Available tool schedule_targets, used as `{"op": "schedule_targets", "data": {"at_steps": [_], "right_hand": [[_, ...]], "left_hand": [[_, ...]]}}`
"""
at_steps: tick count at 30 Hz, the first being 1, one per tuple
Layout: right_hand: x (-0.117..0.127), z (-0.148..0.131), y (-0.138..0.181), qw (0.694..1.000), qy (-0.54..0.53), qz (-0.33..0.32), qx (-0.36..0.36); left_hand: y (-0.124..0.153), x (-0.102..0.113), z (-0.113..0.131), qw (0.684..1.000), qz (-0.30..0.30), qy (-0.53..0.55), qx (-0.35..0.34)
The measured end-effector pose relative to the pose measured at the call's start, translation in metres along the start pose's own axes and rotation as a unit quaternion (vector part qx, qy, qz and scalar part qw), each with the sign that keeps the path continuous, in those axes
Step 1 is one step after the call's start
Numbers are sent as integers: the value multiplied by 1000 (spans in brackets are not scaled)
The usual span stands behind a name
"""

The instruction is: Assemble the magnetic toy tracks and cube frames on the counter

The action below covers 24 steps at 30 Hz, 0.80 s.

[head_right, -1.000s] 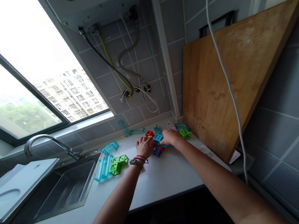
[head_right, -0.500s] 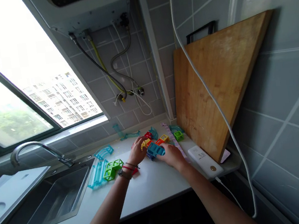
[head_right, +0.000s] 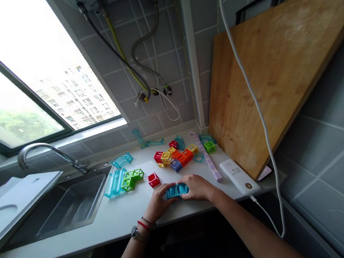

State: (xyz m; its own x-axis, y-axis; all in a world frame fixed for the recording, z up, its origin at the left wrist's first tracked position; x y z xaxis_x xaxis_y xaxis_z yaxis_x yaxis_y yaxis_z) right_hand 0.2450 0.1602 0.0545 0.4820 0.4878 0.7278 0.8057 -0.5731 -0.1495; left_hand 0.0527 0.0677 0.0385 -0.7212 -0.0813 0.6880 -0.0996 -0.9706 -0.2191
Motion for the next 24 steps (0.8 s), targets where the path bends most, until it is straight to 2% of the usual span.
{"op": "schedule_targets", "data": {"at_steps": [6, 10, 12, 16, 19, 24], "right_hand": [[5, 24, 6, 995, 46, 53, -64], [7, 37, 9, 994, -21, 100, -43], [6, 42, 15, 983, -64, 159, -61], [-4, 51, 32, 930, -132, 304, -157], [-13, 51, 39, 919, -158, 322, -166], [-19, 44, 38, 932, -114, 315, -139]], "left_hand": [[7, -6, -16, 998, 50, 21, 28], [11, -7, -19, 998, 60, 29, 19], [13, -7, -22, 997, 74, 32, 20], [16, -7, -31, 991, 122, 36, 36], [16, -9, -36, 987, 151, 34, 45], [29, -4, -29, 981, 186, 21, 56]]}}
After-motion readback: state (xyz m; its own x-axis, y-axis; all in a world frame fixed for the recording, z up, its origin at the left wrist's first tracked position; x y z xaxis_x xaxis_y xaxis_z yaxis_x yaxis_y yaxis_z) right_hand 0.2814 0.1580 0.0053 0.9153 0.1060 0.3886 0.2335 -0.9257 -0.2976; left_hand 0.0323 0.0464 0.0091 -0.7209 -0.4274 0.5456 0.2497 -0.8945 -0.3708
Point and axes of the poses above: each hand's wrist, its own y-axis away from the middle knuckle, its own x-axis out of the back of the hand, z = x × y, the point moved 2 cm from there along -y, towards the middle knuckle, and after that the axes turned 3 degrees about x, right-handed, at the moved point
